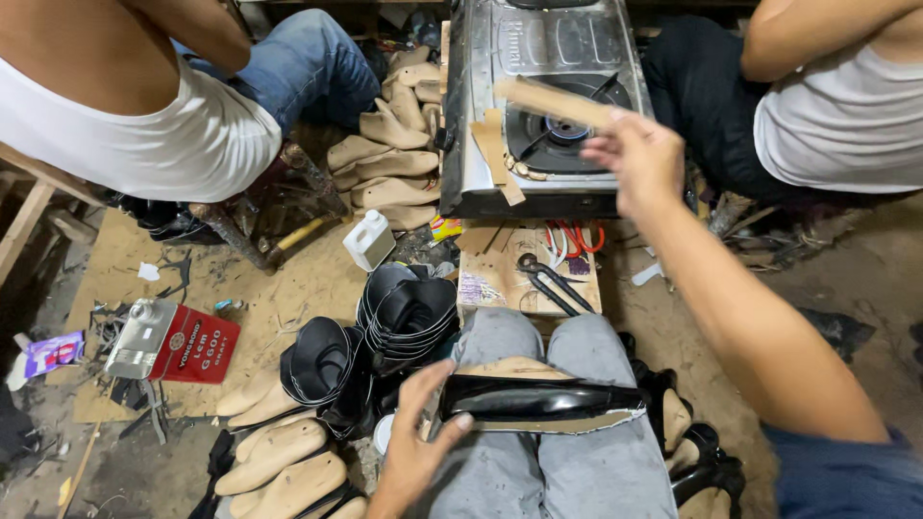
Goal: The person heats a black shoe upper over a small gas burner, then stretches and shapes it over a wooden shoe last resting on their lap. They hammer the edges to set the shape and trim excess material with shears before setting the finished shoe aside.
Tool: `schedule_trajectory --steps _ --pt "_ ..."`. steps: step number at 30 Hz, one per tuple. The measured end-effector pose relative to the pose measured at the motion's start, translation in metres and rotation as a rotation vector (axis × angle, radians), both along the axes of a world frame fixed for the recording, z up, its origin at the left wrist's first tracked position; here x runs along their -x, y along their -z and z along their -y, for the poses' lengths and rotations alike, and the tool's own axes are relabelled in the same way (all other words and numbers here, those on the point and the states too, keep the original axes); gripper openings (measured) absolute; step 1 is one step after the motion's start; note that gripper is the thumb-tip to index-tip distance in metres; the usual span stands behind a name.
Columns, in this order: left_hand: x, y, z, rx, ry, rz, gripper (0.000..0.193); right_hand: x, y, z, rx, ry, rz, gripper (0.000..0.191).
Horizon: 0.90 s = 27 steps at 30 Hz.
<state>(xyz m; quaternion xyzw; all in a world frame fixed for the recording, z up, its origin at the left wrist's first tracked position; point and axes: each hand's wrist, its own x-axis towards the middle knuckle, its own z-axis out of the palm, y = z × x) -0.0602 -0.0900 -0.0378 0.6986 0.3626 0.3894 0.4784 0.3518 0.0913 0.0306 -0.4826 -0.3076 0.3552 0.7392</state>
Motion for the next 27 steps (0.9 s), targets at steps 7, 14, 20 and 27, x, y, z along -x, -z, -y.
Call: schedule_trajectory --steps 7,14,20,27 --pt "-0.019 0.025 0.015 -0.031 -0.096 -0.014 0.060 -0.077 0.060 -0.049 0.222 0.169 -0.047 0.012" --pt "-0.032 0.018 0.001 -0.030 -0.164 0.060 0.052 -0.043 0.040 -0.027 0.205 0.051 -0.074 0.015" --pt "-0.083 0.023 -0.036 0.334 -0.150 0.355 0.035 0.033 0.008 0.078 0.073 -0.087 0.024 0.011" --pt "-0.106 0.034 -0.061 0.353 -0.130 0.349 0.027 0.061 -0.008 0.197 -0.078 -0.242 -0.181 0.011"
